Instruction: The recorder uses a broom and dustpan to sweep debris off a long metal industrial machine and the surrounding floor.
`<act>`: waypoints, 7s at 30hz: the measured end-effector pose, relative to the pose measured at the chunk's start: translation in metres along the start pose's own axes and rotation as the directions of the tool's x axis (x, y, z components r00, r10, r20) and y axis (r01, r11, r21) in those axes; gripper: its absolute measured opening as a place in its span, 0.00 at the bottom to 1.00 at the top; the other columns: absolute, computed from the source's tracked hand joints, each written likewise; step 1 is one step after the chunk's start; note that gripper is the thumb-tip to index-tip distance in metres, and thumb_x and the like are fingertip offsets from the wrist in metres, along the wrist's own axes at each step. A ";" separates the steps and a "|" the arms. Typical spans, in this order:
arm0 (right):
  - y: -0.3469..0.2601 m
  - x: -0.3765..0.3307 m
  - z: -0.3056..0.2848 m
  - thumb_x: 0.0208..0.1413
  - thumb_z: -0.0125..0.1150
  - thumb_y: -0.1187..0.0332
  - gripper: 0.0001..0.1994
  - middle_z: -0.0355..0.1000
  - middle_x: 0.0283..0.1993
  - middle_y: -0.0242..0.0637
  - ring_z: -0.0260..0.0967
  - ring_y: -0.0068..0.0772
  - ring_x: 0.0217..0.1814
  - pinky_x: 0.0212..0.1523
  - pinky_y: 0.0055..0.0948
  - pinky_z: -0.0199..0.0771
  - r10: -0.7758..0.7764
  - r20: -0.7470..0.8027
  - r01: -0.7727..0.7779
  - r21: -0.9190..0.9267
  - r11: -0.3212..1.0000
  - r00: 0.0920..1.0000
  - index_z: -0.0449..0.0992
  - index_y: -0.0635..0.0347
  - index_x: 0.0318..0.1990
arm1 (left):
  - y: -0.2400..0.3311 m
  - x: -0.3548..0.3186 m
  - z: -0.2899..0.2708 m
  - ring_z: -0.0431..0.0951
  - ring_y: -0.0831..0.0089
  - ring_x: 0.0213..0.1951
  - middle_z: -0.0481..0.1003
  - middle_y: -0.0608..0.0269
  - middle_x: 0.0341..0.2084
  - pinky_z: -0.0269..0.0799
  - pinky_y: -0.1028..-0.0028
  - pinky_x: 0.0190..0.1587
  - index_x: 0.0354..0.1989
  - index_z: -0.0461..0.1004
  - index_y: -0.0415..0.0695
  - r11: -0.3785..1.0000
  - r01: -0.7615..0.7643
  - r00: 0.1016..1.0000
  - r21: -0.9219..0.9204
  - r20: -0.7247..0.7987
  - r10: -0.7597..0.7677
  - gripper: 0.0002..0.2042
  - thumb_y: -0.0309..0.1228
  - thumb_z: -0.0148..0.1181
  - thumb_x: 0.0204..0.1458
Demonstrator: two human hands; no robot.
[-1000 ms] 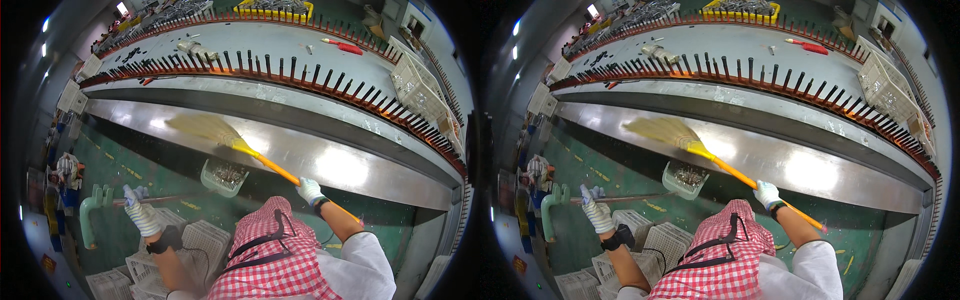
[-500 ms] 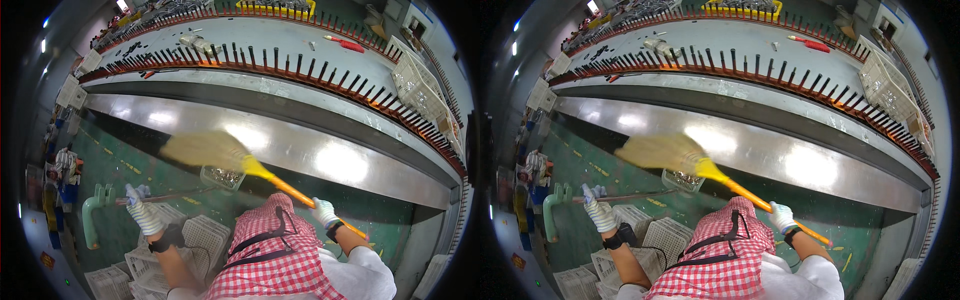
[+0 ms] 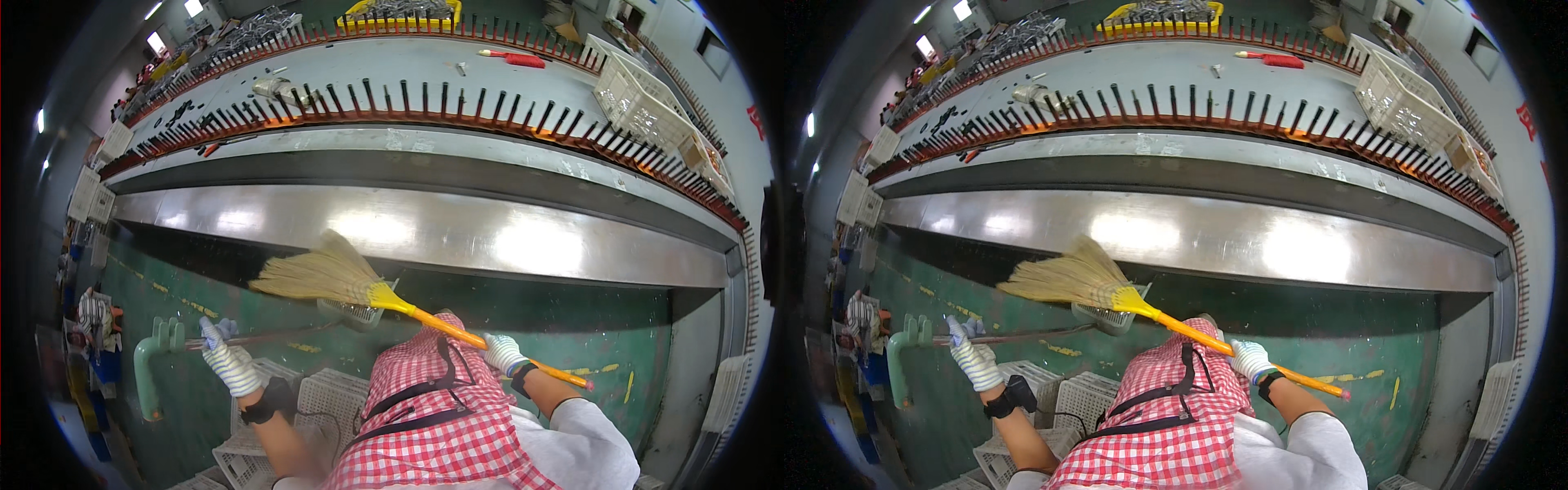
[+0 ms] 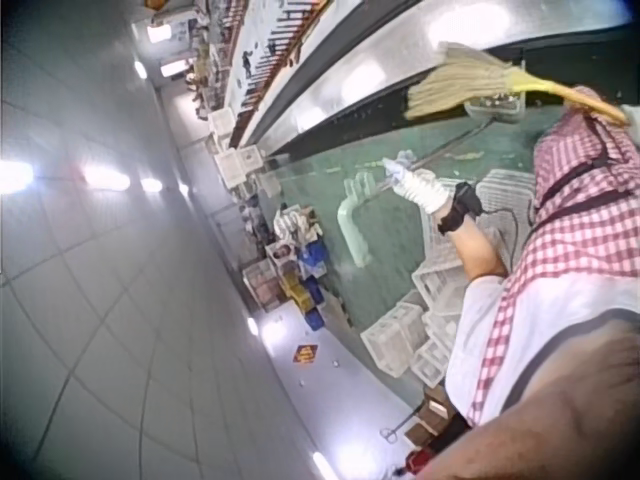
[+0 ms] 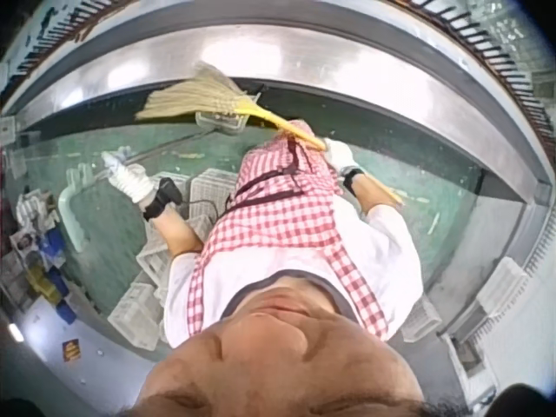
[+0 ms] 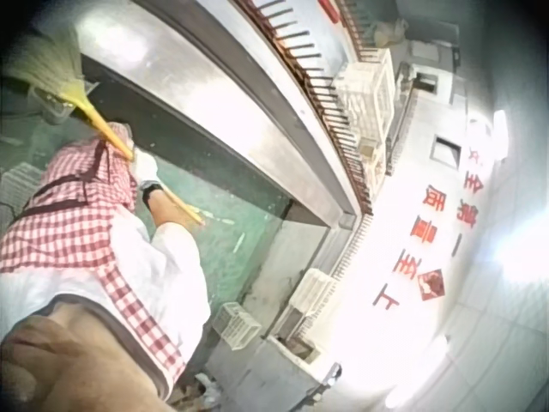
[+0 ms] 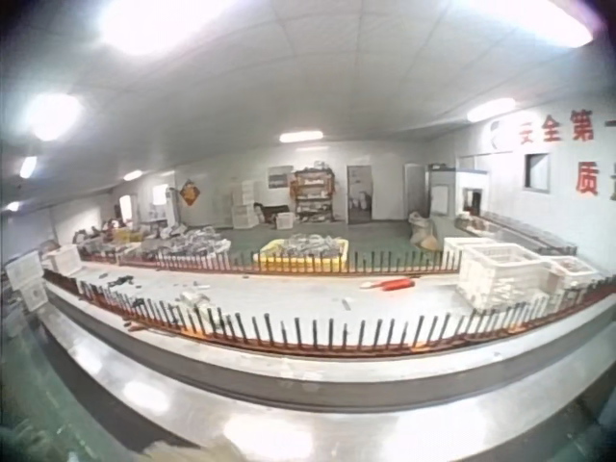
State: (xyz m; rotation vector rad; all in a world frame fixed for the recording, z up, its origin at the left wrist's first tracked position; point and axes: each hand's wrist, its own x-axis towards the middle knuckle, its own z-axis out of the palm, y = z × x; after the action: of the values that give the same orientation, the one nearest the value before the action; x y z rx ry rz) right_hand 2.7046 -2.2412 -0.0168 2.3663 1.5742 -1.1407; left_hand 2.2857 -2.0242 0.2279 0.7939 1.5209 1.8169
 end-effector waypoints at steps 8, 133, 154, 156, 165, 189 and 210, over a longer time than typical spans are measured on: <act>0.088 -0.023 -0.034 0.48 0.57 0.60 0.11 0.74 0.28 0.46 0.73 0.49 0.32 0.35 0.43 0.73 0.194 -0.433 -0.167 0.099 0.981 0.880 0.72 0.56 0.35 | 0.006 -0.028 -0.010 0.68 0.72 0.31 0.66 0.62 0.23 0.67 0.70 0.41 0.27 0.67 0.38 0.998 0.027 0.998 -0.050 0.051 -0.025 0.19 0.44 0.62 0.49; -0.418 0.234 -0.025 0.40 0.61 0.71 0.09 0.65 0.16 0.34 0.62 0.29 0.13 0.13 0.31 0.61 -0.386 0.228 0.448 -0.431 0.783 0.894 0.69 0.62 0.29 | -0.225 0.124 -0.312 0.76 0.69 0.44 0.77 0.59 0.39 0.70 0.70 0.43 0.46 0.73 0.43 0.297 0.380 0.773 0.876 -0.477 0.417 0.13 0.33 0.57 0.52; -0.781 0.360 -0.007 0.46 0.58 0.65 0.10 0.70 0.23 0.39 0.68 0.32 0.19 0.18 0.29 0.69 -0.198 0.566 0.413 -0.282 0.866 0.801 0.73 0.65 0.30 | -0.296 0.326 -0.477 0.76 0.56 0.40 0.77 0.52 0.35 0.68 0.63 0.42 0.43 0.73 0.39 0.854 0.491 0.060 -0.172 -0.971 -0.230 0.25 0.51 0.53 0.50; -0.810 0.355 -0.009 0.50 0.57 0.67 0.08 0.66 0.23 0.36 0.61 0.28 0.13 0.10 0.29 0.61 -0.233 0.571 0.359 -0.119 0.926 0.788 0.66 0.61 0.29 | -0.281 0.341 -0.477 0.76 0.56 0.39 0.77 0.53 0.34 0.68 0.63 0.41 0.42 0.73 0.39 0.840 0.507 -0.005 -0.191 -0.976 -0.219 0.25 0.51 0.53 0.50; -0.878 0.478 -0.015 0.39 0.63 0.62 0.12 0.72 0.17 0.37 0.71 0.29 0.19 0.21 0.30 0.71 -0.280 0.482 0.556 -0.675 0.486 0.830 0.76 0.65 0.25 | -0.288 0.345 -0.500 0.67 0.58 0.48 0.68 0.54 0.48 0.62 0.63 0.49 0.53 0.65 0.43 0.734 0.383 -0.250 -0.560 -0.828 -0.501 0.32 0.59 0.43 0.51; -1.343 0.231 0.280 0.42 0.62 0.52 0.22 0.73 0.32 0.54 0.72 0.55 0.37 0.37 0.43 0.71 -0.660 0.679 0.807 -0.561 -0.184 0.322 0.75 0.67 0.32 | -0.240 0.352 -0.608 0.72 0.61 0.28 0.76 0.56 0.25 0.67 0.65 0.35 0.27 0.77 0.37 0.430 -0.206 -0.743 -0.879 -0.145 -0.653 0.33 0.60 0.43 0.51; -1.338 -0.251 0.820 0.53 0.49 0.50 0.21 0.73 0.39 0.49 0.71 0.53 0.41 0.41 0.46 0.69 0.430 0.900 0.446 0.417 -0.792 -0.077 0.72 0.57 0.43 | -0.254 0.510 -0.384 0.71 0.58 0.29 0.71 0.56 0.27 0.70 0.60 0.35 0.33 0.68 0.42 0.440 -0.888 -0.454 -0.131 0.104 -0.885 0.15 0.44 0.54 0.52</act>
State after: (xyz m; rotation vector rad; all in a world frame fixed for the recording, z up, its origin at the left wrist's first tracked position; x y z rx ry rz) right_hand 1.1172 -2.1686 -0.0230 -1.1915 1.8638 0.1784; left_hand 1.6928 -1.8238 -0.0552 2.1506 0.1959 -1.4071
